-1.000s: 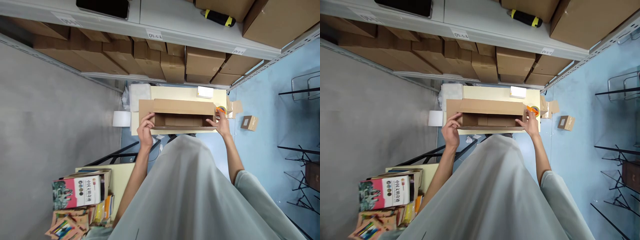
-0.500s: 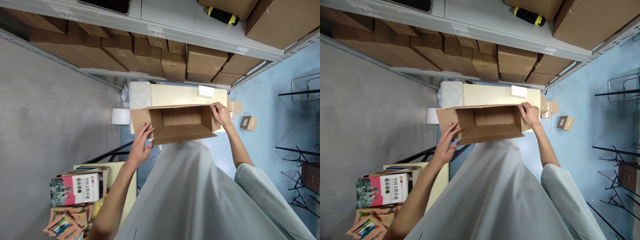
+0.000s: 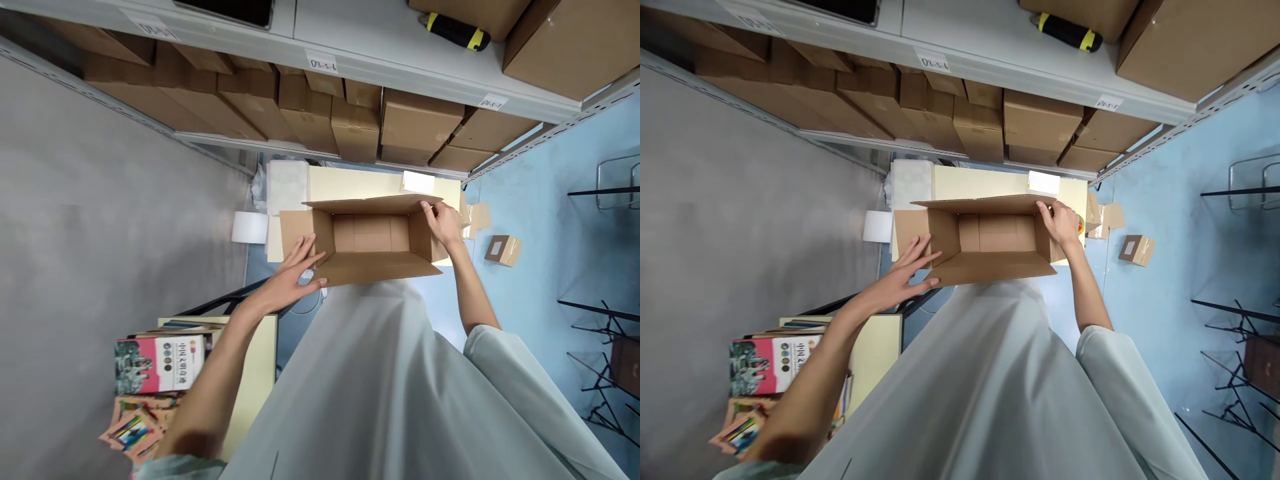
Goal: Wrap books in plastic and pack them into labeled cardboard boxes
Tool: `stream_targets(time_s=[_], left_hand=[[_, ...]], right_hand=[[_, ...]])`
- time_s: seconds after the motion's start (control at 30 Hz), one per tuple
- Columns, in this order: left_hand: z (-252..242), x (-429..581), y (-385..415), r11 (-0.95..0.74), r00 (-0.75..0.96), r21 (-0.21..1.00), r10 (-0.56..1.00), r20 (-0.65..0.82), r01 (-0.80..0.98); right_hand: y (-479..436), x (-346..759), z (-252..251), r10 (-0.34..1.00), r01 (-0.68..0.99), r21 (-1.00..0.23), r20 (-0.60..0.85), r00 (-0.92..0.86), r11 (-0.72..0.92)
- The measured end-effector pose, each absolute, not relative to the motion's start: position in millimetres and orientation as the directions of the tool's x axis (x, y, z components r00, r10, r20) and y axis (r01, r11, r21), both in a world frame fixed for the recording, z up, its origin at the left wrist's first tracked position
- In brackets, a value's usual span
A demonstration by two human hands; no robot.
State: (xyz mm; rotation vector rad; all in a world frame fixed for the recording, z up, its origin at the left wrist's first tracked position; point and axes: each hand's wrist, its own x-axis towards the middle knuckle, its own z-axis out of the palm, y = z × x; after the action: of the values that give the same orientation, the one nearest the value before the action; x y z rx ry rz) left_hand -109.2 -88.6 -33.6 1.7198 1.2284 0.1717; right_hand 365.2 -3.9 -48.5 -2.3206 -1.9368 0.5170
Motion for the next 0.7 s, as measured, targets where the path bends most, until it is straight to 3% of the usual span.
stream_targets(time_s=[0.13, 0.27, 0.43, 0.53, 0.6, 0.7], left_hand=[[-33.7, -101.5, -74.7, 0.025, 0.457, 0.759, 0.785, -0.418, 0.651], [-40.9, -89.2, -72.5, -0.036, 0.391, 0.742, 0.866, -0.311, 0.669], [-53.9, -74.7, -77.4, -0.034, 0.269, 0.787, 0.948, -0.169, 0.616], [-57.4, -63.1, -81.9, -0.012, 0.183, 0.813, 0.976, -0.117, 0.582], [-58.8, -54.0, -85.4, 0.002, 0.130, 0.823, 0.987, -0.093, 0.568], [-63.5, -43.6, -93.8, -0.001, 0.065, 0.820, 0.997, -0.044, 0.572]], right_hand=[[11.0, 374.1, -57.7, 0.982, 0.927, -0.354, -0.177, 0.061, -0.121], [19.6, 376.8, -55.6, 0.984, 0.914, -0.399, -0.181, 0.007, -0.080], [26.8, 380.1, -42.0, 0.976, 0.740, -0.670, -0.115, -0.187, 0.062], [38.8, 382.0, -41.7, 0.964, 0.660, -0.743, -0.084, -0.253, 0.109], [50.6, 381.7, -46.8, 0.967, 0.647, -0.757, -0.090, -0.239, 0.089], [70.3, 378.3, -59.5, 0.978, 0.608, -0.791, -0.173, -0.118, -0.067]])
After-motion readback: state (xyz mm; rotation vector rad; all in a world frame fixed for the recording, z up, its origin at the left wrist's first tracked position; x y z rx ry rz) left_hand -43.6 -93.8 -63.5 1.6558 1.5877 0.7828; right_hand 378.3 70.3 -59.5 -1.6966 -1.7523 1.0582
